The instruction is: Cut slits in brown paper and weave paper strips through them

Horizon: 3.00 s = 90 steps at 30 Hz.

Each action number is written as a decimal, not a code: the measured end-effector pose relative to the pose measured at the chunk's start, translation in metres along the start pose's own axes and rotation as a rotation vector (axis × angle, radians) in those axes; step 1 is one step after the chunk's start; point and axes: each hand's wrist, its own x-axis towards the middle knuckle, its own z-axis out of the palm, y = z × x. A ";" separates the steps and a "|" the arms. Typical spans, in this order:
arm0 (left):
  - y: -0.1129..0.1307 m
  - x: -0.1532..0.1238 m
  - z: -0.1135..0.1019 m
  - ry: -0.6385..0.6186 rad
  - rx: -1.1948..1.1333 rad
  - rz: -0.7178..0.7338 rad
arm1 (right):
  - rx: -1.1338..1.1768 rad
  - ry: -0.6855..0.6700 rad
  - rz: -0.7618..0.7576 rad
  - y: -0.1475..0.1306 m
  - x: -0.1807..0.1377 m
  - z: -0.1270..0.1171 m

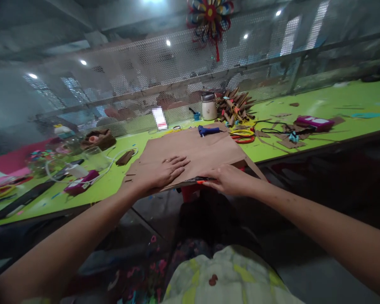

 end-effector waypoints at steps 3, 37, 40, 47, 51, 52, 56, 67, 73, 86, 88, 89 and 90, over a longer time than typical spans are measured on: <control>-0.003 0.002 0.004 0.011 0.001 0.009 | 0.009 0.014 0.033 -0.004 0.001 0.005; -0.045 -0.012 0.015 0.094 -0.188 0.192 | 0.079 0.037 0.023 -0.016 0.001 0.026; -0.041 -0.015 0.019 0.121 -0.168 0.182 | 0.097 0.036 0.014 -0.014 -0.001 0.026; -0.040 -0.016 0.021 0.149 -0.186 0.169 | 0.146 0.018 0.056 -0.013 -0.009 0.021; -0.037 -0.017 0.018 0.136 -0.179 0.162 | 0.144 0.021 -0.003 -0.022 0.007 0.027; -0.036 -0.017 0.017 0.132 -0.177 0.163 | 0.145 0.019 -0.014 -0.025 0.011 0.029; -0.035 -0.018 0.017 0.137 -0.182 0.162 | 0.170 0.002 -0.003 -0.031 0.017 0.034; -0.035 -0.019 0.021 0.202 -0.175 0.168 | 0.238 0.011 0.033 -0.041 0.028 0.035; -0.035 -0.036 0.017 0.320 -0.154 0.090 | 0.253 -0.042 0.055 -0.036 0.022 0.032; -0.035 -0.064 0.023 0.297 -0.119 0.016 | 0.229 -0.082 0.025 -0.024 0.022 0.024; -0.037 -0.065 0.023 0.290 -0.090 0.039 | 0.230 -0.084 0.028 -0.024 0.021 0.024; -0.038 -0.066 0.023 0.290 -0.071 0.043 | 0.229 -0.076 0.032 -0.024 0.020 0.025; -0.038 -0.067 0.024 0.288 -0.051 0.044 | 0.230 -0.065 0.034 -0.024 0.019 0.026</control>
